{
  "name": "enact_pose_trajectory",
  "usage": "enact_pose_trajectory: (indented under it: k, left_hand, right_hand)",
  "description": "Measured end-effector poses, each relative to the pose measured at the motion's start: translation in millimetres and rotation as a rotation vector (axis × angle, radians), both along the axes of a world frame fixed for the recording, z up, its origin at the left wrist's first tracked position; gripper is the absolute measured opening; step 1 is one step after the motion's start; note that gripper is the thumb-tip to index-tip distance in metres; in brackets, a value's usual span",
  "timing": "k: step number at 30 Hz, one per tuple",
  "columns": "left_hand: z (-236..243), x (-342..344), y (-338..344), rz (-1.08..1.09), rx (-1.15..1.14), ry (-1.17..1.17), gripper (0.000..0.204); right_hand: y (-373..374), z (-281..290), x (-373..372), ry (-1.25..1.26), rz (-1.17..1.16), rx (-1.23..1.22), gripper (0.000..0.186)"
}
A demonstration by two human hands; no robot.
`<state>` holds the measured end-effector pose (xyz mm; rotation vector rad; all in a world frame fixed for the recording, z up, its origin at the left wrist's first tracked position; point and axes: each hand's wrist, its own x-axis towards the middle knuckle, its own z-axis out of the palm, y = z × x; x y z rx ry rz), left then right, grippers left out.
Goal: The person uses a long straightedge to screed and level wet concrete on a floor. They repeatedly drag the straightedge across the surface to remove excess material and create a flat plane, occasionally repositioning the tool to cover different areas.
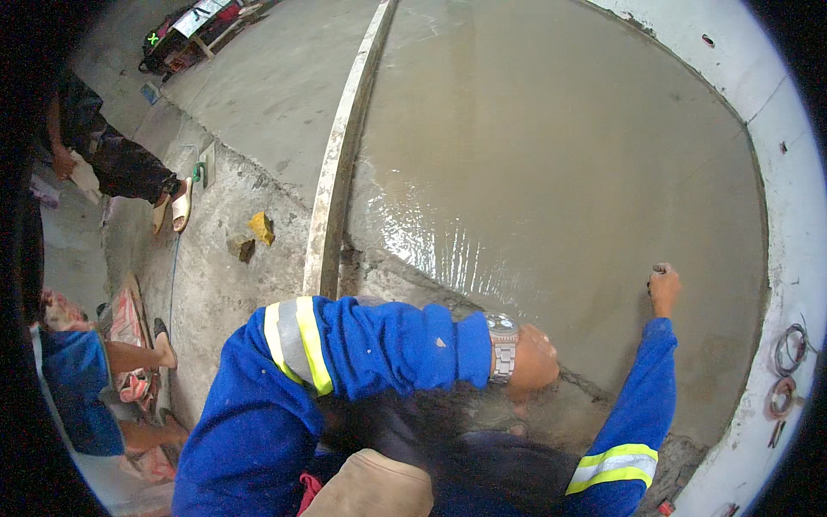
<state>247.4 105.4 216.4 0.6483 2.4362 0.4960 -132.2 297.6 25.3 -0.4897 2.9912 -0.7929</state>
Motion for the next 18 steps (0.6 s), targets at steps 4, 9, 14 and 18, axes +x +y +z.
enact_pose_trajectory:
  k: [4, 9, 14, 18]
  left_hand:
    - [-9, 6, 5, -0.013, -0.060, -0.004, 0.058]
    - [-16, 6, 17, -0.045, -0.072, -0.015, 0.063]
    - [-4, 10, 8, -0.011, -0.038, -0.013, 0.060]
    - [-2, 10, 10, -0.010, -0.049, -0.015, 0.056]
  right_hand:
    - [-7, -4, 12, -0.020, 0.038, -0.021, 0.030]
    - [-4, 0, 5, 0.027, 0.044, 0.011, 0.028]
    - [-14, 7, 15, 0.001, 0.060, -0.017, 0.027]
    - [-10, 4, 10, 0.064, 0.071, -0.045, 0.026]
